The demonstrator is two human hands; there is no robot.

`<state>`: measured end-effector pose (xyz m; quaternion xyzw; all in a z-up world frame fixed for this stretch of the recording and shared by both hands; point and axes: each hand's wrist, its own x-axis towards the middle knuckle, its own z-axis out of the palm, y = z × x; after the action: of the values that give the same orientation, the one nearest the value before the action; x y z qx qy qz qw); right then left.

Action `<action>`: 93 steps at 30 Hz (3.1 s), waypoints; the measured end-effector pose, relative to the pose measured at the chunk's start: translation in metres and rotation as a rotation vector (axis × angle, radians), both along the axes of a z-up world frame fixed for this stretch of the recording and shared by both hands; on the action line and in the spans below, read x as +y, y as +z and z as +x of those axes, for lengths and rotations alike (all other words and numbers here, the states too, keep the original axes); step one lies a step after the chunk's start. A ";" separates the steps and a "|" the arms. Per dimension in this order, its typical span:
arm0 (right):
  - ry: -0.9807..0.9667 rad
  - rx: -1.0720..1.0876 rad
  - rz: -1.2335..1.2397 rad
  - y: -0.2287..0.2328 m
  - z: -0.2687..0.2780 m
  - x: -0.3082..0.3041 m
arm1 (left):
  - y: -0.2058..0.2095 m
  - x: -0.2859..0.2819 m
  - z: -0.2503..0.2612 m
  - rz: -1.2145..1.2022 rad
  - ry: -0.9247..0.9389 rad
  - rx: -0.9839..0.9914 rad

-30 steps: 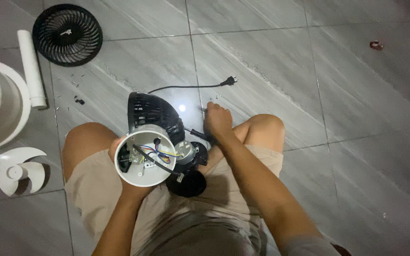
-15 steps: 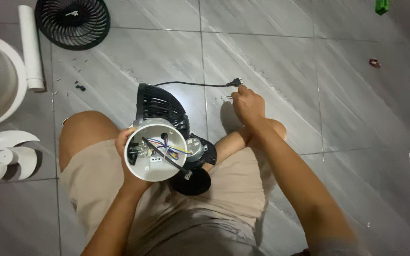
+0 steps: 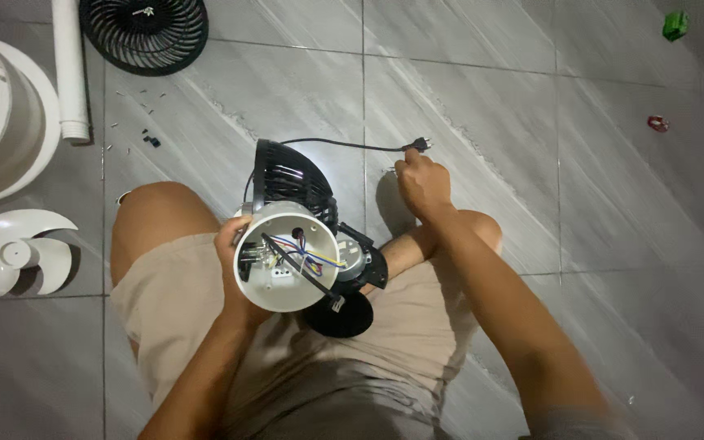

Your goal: The person sits on the floor and uses a screwdriver and tweezers to adjust and connect wires inside the motor housing of a disassembled electric fan. The person then places a black circular cover over the motor assembly.

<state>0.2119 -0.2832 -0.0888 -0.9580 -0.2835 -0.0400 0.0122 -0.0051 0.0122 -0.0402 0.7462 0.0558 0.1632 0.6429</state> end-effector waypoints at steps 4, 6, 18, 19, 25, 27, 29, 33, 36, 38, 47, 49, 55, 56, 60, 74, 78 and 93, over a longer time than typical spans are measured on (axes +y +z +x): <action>0.035 -0.018 -0.004 0.003 0.002 0.003 | -0.003 0.002 0.001 -0.217 -0.038 0.063; 0.049 -0.023 0.002 0.004 0.002 0.004 | -0.003 0.003 0.008 -0.230 -0.006 0.117; 0.066 0.031 -0.091 0.005 0.005 0.020 | 0.022 0.001 0.004 -0.195 -0.131 -0.037; 0.064 0.044 -0.095 0.005 0.006 0.021 | 0.022 0.001 0.004 -0.204 -0.140 -0.064; 0.079 0.002 -0.094 0.001 0.006 0.023 | 0.025 0.002 0.005 -0.134 -0.146 -0.103; 0.097 0.003 -0.080 -0.001 0.006 0.023 | 0.028 0.003 0.006 -0.130 -0.145 -0.102; 0.107 0.037 -0.067 -0.002 0.006 0.021 | 0.030 0.004 0.007 -0.002 -0.137 -0.151; 0.061 0.013 -0.028 0.004 0.007 0.020 | 0.029 0.004 0.005 -0.077 -0.161 -0.161; -0.059 0.077 0.114 0.018 -0.001 0.020 | 0.019 0.002 0.003 -0.329 -0.162 -0.021; -0.142 0.112 0.270 0.032 -0.010 0.020 | 0.012 0.001 0.002 -0.335 -0.162 -0.034; -0.766 0.958 1.546 0.123 -0.082 0.013 | 0.021 0.001 0.002 -0.150 -0.127 -0.126; -0.785 1.016 1.672 0.143 -0.098 0.013 | 0.029 -0.002 0.005 -0.148 -0.117 -0.133; -0.533 1.061 1.862 0.181 -0.134 0.032 | 0.041 -0.004 0.002 -0.197 -0.112 -0.115; -0.502 1.056 1.863 0.187 -0.137 0.038 | 0.042 -0.005 0.002 -0.188 -0.100 -0.124; -0.396 0.695 1.438 0.212 -0.157 0.064 | 0.042 -0.012 0.003 0.023 0.043 -0.104; -0.087 0.028 0.619 0.253 -0.163 0.130 | 0.051 -0.026 0.001 0.025 0.105 -0.109; -0.099 0.009 0.645 0.250 -0.163 0.139 | 0.049 -0.031 -0.002 -0.153 0.065 -0.149; -0.050 -0.018 0.610 0.242 -0.153 0.145 | 0.050 -0.036 0.006 0.018 0.151 -0.036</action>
<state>0.0586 -0.1382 0.1537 -0.9164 -0.2349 -0.1322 0.2958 0.0006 -0.0237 0.0099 0.7426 0.0989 0.2250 0.6230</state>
